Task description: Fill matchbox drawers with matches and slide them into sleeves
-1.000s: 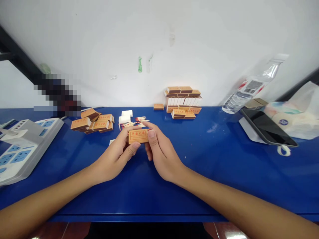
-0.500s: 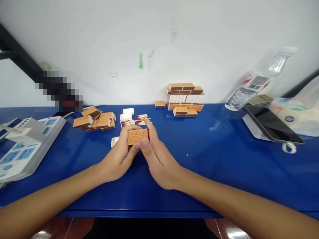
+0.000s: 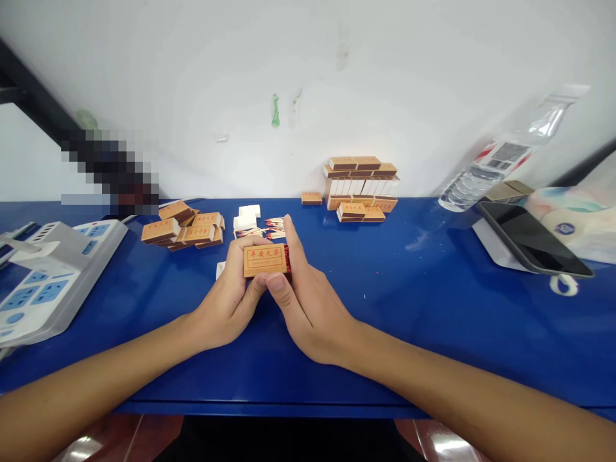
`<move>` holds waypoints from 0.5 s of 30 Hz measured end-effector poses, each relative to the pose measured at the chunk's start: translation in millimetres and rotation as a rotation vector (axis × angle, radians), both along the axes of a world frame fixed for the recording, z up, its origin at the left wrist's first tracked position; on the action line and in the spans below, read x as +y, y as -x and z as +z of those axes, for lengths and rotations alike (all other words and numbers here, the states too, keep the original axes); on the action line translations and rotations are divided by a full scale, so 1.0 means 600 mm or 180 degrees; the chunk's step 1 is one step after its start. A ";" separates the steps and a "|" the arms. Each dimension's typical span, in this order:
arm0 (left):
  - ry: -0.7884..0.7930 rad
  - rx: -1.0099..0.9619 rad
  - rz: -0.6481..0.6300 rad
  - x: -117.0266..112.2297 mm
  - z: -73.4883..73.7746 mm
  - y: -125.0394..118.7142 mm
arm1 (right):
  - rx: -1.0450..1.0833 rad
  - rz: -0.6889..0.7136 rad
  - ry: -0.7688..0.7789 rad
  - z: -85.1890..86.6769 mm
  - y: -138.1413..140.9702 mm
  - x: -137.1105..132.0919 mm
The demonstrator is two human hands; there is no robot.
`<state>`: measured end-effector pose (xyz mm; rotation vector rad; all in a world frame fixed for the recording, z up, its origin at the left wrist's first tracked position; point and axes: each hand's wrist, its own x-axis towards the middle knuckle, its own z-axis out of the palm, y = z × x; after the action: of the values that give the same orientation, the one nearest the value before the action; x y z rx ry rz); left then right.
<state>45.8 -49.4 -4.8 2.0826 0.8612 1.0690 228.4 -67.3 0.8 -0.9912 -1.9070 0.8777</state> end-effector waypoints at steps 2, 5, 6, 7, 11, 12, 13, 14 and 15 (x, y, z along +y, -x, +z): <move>0.0003 0.0062 0.0035 0.001 -0.002 0.001 | -0.0175 -0.0004 -0.0034 0.003 0.000 0.000; 0.0043 0.0103 -0.0005 0.001 -0.004 0.002 | -0.0270 0.0018 -0.0015 0.004 0.000 0.000; 0.0050 0.0094 -0.0028 0.000 -0.004 0.002 | -0.0251 0.0036 0.0011 0.004 0.000 -0.001; 0.0050 0.0078 -0.0053 -0.001 -0.004 0.002 | -0.0223 0.0058 0.0037 0.003 0.000 -0.001; 0.0015 -0.0006 -0.0161 -0.003 -0.004 0.002 | -0.0117 0.0162 0.0107 0.003 0.002 -0.004; 0.0007 -0.0021 -0.0179 -0.003 -0.005 0.001 | -0.0090 0.0178 0.0132 0.004 0.003 -0.004; 0.0008 -0.0032 -0.0192 -0.003 -0.005 0.001 | -0.0058 0.0193 0.0164 0.006 0.003 -0.005; 0.0014 -0.0042 -0.0200 -0.003 -0.006 0.001 | -0.0028 0.0216 0.0198 0.008 0.003 -0.006; 0.0019 -0.0052 -0.0202 -0.003 -0.007 0.001 | 0.0003 0.0250 0.0229 0.011 0.004 -0.007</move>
<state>45.1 -51.3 -9.0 2.0793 0.7843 1.0472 226.1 -71.3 7.4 -0.9635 -1.9365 0.9980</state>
